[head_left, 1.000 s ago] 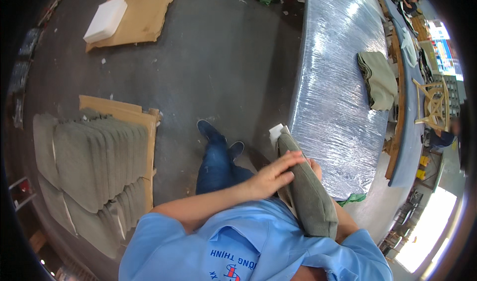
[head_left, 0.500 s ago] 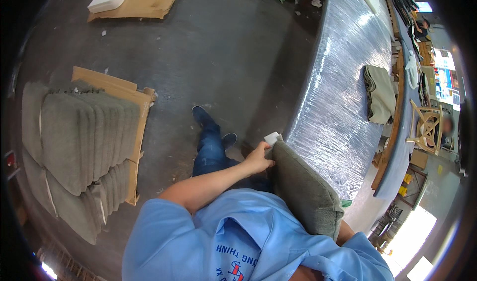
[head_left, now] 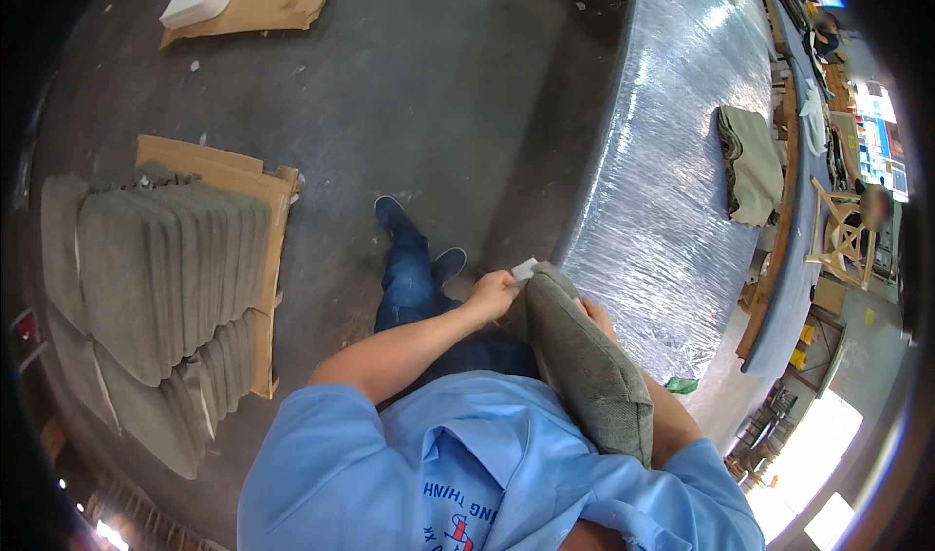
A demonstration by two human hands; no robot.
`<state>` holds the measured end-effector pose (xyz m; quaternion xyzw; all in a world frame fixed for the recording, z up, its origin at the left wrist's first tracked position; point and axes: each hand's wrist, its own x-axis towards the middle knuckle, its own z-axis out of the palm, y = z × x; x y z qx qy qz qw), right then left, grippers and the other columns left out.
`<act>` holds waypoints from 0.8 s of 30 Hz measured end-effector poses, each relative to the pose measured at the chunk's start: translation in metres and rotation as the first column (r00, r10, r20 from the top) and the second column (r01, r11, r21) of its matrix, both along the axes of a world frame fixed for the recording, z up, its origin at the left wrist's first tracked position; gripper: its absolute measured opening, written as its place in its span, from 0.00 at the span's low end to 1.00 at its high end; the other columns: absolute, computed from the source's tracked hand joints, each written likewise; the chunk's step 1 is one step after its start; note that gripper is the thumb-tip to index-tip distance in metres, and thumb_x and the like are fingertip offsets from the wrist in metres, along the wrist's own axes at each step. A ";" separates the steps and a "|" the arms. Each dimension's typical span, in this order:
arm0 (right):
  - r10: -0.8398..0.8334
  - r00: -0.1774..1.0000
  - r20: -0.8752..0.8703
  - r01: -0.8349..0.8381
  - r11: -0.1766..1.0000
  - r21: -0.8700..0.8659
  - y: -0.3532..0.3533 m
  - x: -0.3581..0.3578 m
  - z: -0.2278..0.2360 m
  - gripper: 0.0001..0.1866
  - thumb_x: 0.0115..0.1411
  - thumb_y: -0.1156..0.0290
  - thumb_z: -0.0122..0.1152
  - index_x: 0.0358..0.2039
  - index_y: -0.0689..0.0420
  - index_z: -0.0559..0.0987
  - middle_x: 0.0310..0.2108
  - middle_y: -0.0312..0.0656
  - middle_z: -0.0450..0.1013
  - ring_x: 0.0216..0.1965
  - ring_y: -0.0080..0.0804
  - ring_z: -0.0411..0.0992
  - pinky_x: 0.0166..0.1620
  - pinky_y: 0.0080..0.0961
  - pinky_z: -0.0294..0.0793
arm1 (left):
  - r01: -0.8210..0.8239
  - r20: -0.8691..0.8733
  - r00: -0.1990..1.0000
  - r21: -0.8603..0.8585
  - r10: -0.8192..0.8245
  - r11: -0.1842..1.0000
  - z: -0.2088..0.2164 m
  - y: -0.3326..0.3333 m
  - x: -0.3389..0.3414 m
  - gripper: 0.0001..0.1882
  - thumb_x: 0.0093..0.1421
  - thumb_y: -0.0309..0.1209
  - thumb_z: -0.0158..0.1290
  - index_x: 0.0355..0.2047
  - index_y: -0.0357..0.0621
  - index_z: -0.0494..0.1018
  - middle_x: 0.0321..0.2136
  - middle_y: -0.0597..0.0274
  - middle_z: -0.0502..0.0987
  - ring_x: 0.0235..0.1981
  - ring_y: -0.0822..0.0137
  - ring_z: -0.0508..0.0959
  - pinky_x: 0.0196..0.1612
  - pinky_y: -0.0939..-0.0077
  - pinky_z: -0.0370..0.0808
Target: The person folds a green fabric cushion cover by hand on a plastic-wrapped table. They repeatedly align edges, fold the cover in half, and smooth it before placing it on a stack of similar folded covers.
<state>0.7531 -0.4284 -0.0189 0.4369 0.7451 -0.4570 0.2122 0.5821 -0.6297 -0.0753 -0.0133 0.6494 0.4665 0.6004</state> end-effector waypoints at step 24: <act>0.398 0.886 0.239 -0.444 0.875 0.192 -0.027 -0.108 -0.013 0.22 0.69 0.52 0.57 0.40 0.61 0.83 0.36 0.62 0.80 0.42 0.63 0.79 0.47 0.49 0.75 | -0.261 0.045 0.957 -0.307 0.288 0.915 -0.001 0.021 0.070 0.14 0.59 0.26 0.46 0.45 0.38 0.74 0.46 0.40 0.79 0.51 0.42 0.78 0.53 0.53 0.72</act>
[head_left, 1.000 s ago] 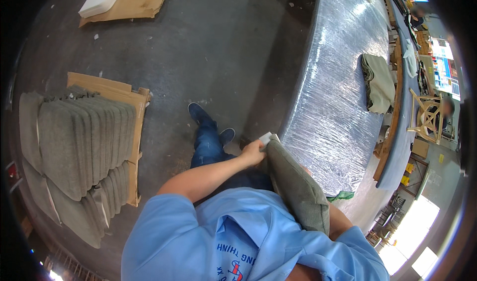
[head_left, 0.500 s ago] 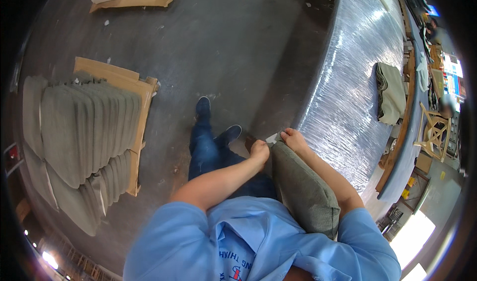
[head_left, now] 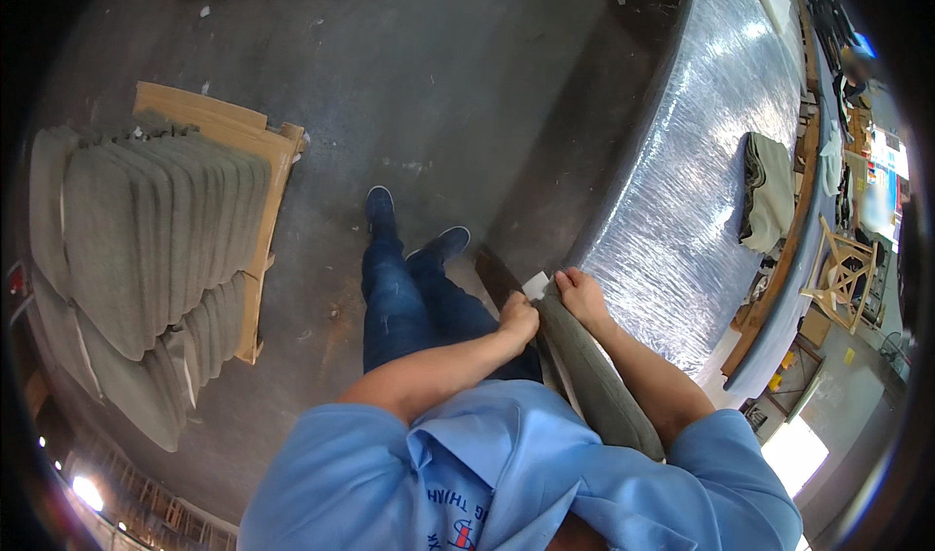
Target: The person folds a green fabric cushion cover by hand on a plastic-wrapped table. They repeatedly align edges, fold the cover in half, and smooth it before placing it on a stack of similar folded covers.
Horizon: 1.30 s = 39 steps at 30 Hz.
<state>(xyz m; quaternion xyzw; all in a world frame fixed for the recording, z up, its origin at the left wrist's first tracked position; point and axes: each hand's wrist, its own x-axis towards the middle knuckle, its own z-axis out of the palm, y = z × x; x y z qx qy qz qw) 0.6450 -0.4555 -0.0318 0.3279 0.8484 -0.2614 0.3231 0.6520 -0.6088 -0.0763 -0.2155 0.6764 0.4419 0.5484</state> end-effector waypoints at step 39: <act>0.428 0.900 0.087 -0.434 0.899 0.065 -0.017 -0.038 -0.102 0.13 0.60 0.64 0.58 0.35 0.58 0.87 0.37 0.57 0.82 0.43 0.58 0.81 0.51 0.49 0.81 | -0.331 0.106 0.907 -0.417 0.407 0.847 -0.109 0.044 -0.014 0.24 0.72 0.42 0.47 0.49 0.32 0.80 0.51 0.35 0.80 0.54 0.38 0.80 0.56 0.51 0.74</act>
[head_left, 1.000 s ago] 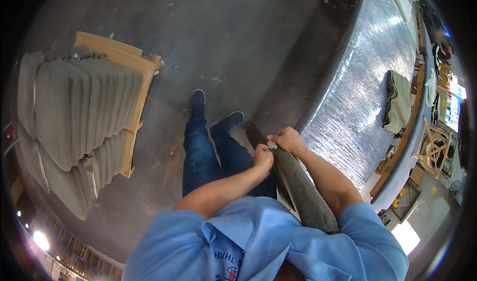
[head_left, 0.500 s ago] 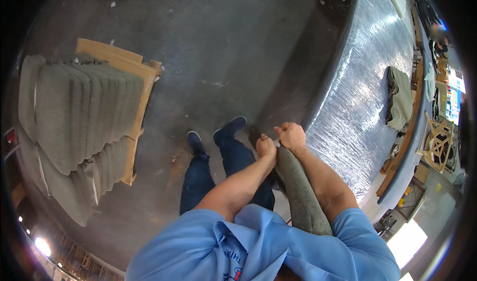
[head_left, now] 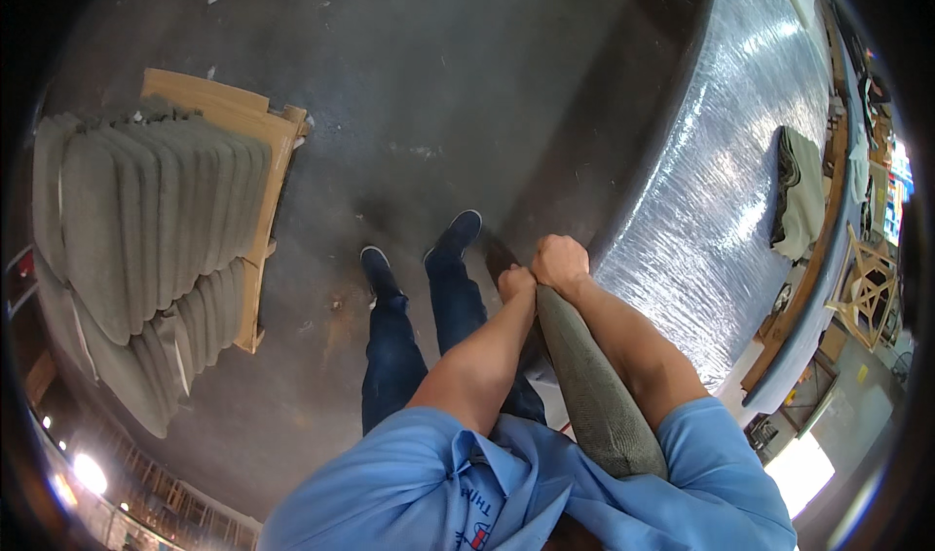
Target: The person folds a green fabric cushion cover by hand on a plastic-wrapped table. They repeatedly align edges, fold the cover in half, and smooth it before placing it on a stack of similar folded covers.
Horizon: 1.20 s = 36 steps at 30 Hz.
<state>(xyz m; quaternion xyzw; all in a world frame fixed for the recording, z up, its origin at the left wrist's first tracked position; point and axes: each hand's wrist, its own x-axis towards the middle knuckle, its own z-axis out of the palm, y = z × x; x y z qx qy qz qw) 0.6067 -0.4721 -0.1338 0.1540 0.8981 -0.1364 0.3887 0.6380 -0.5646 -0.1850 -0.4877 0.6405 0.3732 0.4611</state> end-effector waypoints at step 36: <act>-0.511 0.860 -0.007 0.447 0.759 -0.473 0.066 0.104 0.105 0.22 0.69 0.51 0.59 0.44 0.60 0.80 0.43 0.55 0.80 0.47 0.55 0.77 0.51 0.46 0.74 | 0.508 -0.328 0.794 0.820 -0.511 0.263 0.094 -0.033 -0.060 0.34 0.57 0.45 0.70 0.61 0.50 0.72 0.51 0.61 0.79 0.55 0.65 0.77 0.58 0.67 0.74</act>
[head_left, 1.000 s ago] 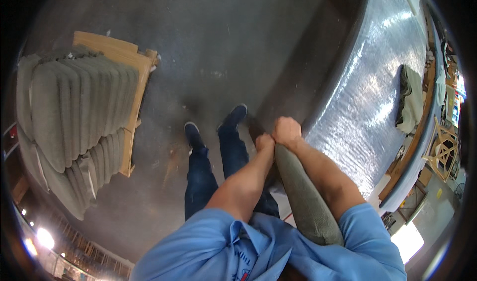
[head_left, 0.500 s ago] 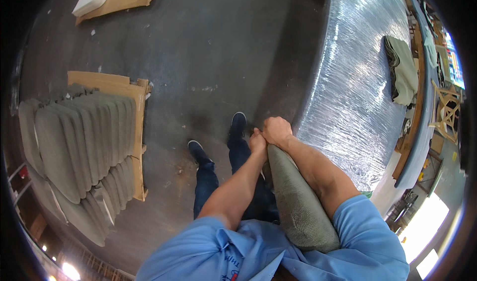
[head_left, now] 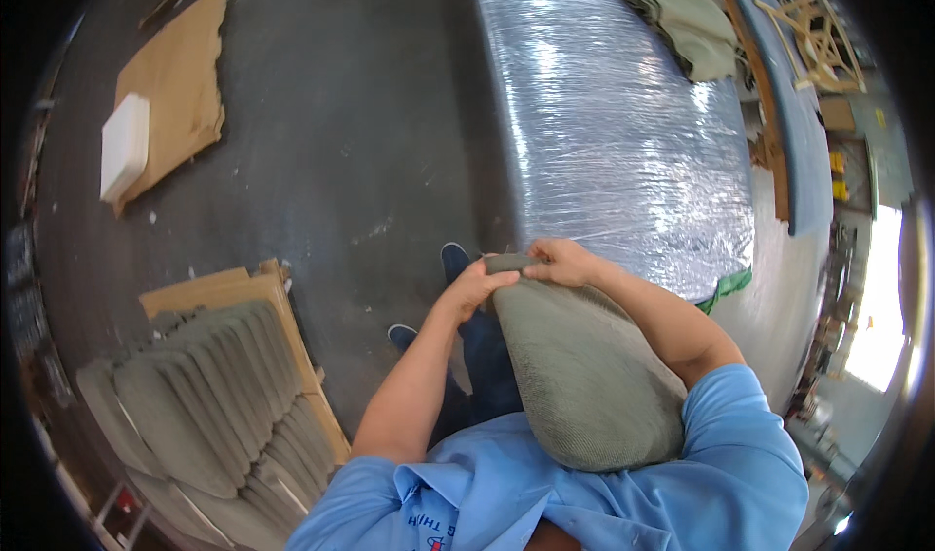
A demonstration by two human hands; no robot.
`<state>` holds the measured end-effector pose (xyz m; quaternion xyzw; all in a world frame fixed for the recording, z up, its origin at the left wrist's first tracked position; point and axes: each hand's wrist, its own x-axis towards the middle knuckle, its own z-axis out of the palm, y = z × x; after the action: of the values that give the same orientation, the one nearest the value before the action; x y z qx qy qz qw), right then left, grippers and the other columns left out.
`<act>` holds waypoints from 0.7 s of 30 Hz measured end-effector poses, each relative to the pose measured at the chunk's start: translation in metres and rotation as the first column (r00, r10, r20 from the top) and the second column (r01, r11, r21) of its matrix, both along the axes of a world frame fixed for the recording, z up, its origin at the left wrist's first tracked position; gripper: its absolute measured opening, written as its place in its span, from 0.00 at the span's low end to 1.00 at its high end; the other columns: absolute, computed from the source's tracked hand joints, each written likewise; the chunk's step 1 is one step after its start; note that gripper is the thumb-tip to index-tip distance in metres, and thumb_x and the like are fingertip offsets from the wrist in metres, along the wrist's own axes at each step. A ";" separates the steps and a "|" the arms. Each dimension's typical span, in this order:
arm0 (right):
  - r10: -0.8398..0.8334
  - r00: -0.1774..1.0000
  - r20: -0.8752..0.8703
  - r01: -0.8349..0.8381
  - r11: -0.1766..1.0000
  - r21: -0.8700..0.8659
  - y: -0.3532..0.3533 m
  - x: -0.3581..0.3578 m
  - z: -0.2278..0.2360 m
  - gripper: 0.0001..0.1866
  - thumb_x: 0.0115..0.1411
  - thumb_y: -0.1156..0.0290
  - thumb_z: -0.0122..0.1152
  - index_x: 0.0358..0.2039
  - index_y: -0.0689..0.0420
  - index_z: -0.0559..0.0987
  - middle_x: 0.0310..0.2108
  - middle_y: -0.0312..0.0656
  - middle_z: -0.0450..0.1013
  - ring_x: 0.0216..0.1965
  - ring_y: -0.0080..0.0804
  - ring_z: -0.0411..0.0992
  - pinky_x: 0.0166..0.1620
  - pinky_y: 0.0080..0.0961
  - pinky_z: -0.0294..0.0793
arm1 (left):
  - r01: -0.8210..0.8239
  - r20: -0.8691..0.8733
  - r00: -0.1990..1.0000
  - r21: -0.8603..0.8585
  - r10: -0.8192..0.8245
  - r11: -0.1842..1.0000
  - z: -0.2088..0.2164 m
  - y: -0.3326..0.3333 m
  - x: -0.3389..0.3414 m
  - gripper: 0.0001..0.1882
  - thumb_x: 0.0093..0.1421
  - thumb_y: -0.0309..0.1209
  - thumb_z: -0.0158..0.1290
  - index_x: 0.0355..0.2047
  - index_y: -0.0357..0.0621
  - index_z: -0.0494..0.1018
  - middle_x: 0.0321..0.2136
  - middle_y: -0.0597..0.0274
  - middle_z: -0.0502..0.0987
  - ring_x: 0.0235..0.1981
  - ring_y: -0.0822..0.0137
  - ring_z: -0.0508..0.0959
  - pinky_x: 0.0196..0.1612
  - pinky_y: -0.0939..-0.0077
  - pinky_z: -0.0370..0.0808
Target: The person folds a green fabric cushion cover by hand on a plastic-wrapped table. They repeatedly align edges, fold the cover in half, and smooth it before placing it on a stack of similar folded covers.
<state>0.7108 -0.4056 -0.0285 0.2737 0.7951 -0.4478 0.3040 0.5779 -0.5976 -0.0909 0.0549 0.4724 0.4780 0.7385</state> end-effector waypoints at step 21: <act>-0.209 0.959 -0.189 0.279 0.801 0.529 -0.045 0.082 -0.017 0.20 0.74 0.52 0.50 0.35 0.56 0.75 0.29 0.51 0.81 0.35 0.55 0.80 0.40 0.49 0.78 | 0.587 -0.983 -0.129 -0.183 -0.132 0.789 0.017 0.063 0.033 0.10 0.68 0.37 0.52 0.35 0.46 0.78 0.34 0.55 0.84 0.42 0.49 0.80 0.45 0.47 0.71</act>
<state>0.7930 -0.4511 -0.0457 0.4219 0.8650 -0.2512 0.1032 0.6111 -0.5351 -0.0736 0.6215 0.7232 0.1367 0.2685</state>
